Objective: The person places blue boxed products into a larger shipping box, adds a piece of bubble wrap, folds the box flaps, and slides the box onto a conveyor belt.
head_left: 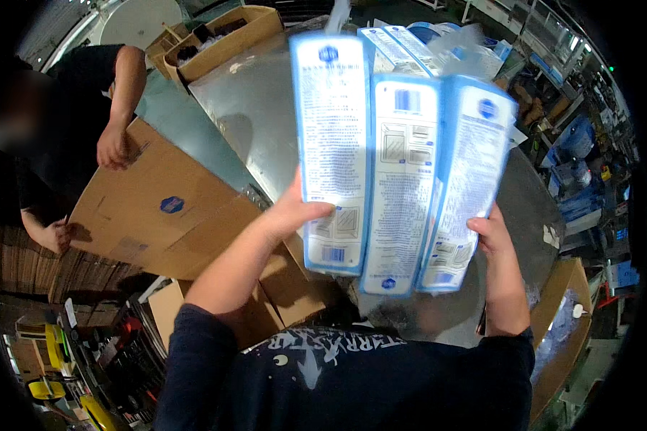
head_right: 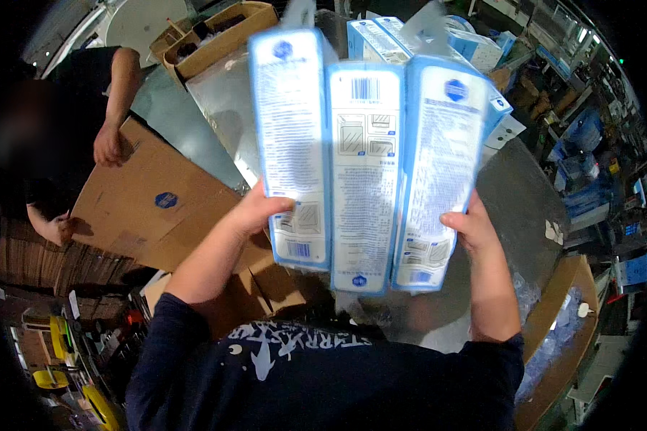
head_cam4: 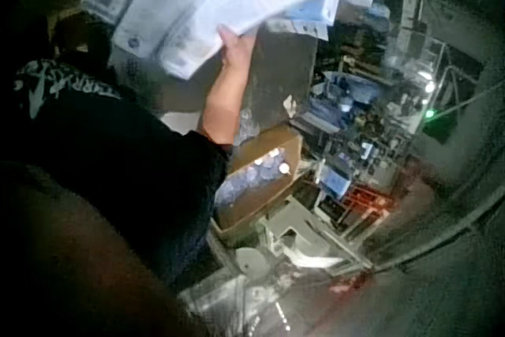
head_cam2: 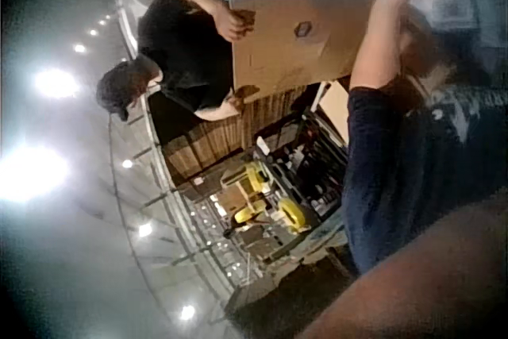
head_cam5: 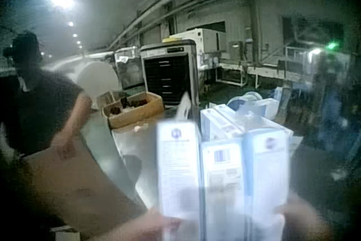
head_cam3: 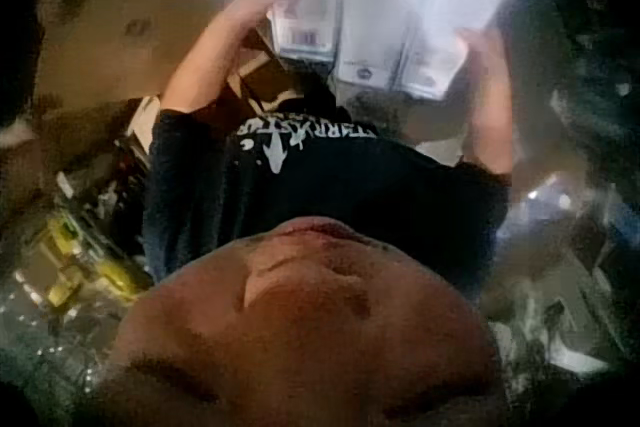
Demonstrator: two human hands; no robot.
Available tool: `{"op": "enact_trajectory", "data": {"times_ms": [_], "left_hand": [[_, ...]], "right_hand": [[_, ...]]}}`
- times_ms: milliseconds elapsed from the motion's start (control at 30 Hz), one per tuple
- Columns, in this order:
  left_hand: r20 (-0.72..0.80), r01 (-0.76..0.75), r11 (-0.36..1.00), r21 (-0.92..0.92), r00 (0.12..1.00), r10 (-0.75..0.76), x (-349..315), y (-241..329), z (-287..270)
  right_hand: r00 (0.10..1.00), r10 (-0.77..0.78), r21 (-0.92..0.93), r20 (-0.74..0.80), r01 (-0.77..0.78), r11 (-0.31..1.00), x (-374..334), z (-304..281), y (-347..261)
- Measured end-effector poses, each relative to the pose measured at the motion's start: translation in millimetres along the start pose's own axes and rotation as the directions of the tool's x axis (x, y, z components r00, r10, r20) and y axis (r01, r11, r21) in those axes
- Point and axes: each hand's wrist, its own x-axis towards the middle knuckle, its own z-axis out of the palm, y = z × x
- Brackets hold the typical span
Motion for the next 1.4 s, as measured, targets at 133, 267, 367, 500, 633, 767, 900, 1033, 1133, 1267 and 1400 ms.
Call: {"op": "enact_trajectory", "data": {"times_ms": [133,267,367,500,633,767,900,1033,1133,1267,1400], "left_hand": [[0.138,-0.049,0.986,0.160,0.990,0.027,-49,11,-19],[0.184,-0.195,0.905,0.378,0.974,0.133,-92,-32,-20],[0.169,-0.150,0.874,0.463,0.982,0.080,-138,30,-22],[0.178,-0.194,0.628,0.754,0.980,0.088,-187,165,-45],[0.058,0.015,0.795,0.606,0.996,-0.063,-296,240,-102],[0.288,0.115,0.669,0.734,0.840,-0.459,-277,68,-140],[-0.009,0.342,0.627,0.700,0.882,-0.471,-265,-85,-128],[-0.522,0.637,0.245,0.731,0.753,-0.401,-263,-167,-141],[-0.420,0.416,-0.092,0.905,0.837,-0.350,-283,-185,-73],[-0.197,0.169,-0.101,0.980,0.870,-0.452,-298,-285,-84],[-0.115,-0.060,-0.236,0.970,0.739,-0.664,-280,-327,-115]], "right_hand": [[0.985,0.147,-0.172,0.086,-0.131,0.976,-30,16,3],[0.995,-0.082,-0.599,-0.058,0.031,0.800,-63,53,40],[0.993,-0.119,-0.559,-0.017,0.089,0.824,-64,79,7],[0.961,-0.267,-0.187,0.074,0.277,0.943,-87,139,-2],[0.717,0.475,-0.827,0.510,0.257,0.500,-138,249,19],[0.408,0.362,-0.541,0.838,0.541,0.644,-145,218,52],[0.908,0.227,-0.603,0.353,0.036,0.797,-131,182,55],[0.937,0.342,-0.869,0.068,-0.112,0.482,-135,108,70],[0.943,0.143,-0.750,-0.302,-0.327,0.575,-160,-8,100],[0.746,-0.259,-0.785,-0.614,-0.543,0.298,-198,-146,105],[0.570,-0.448,-0.691,-0.689,-0.702,0.170,-205,-225,78]]}}
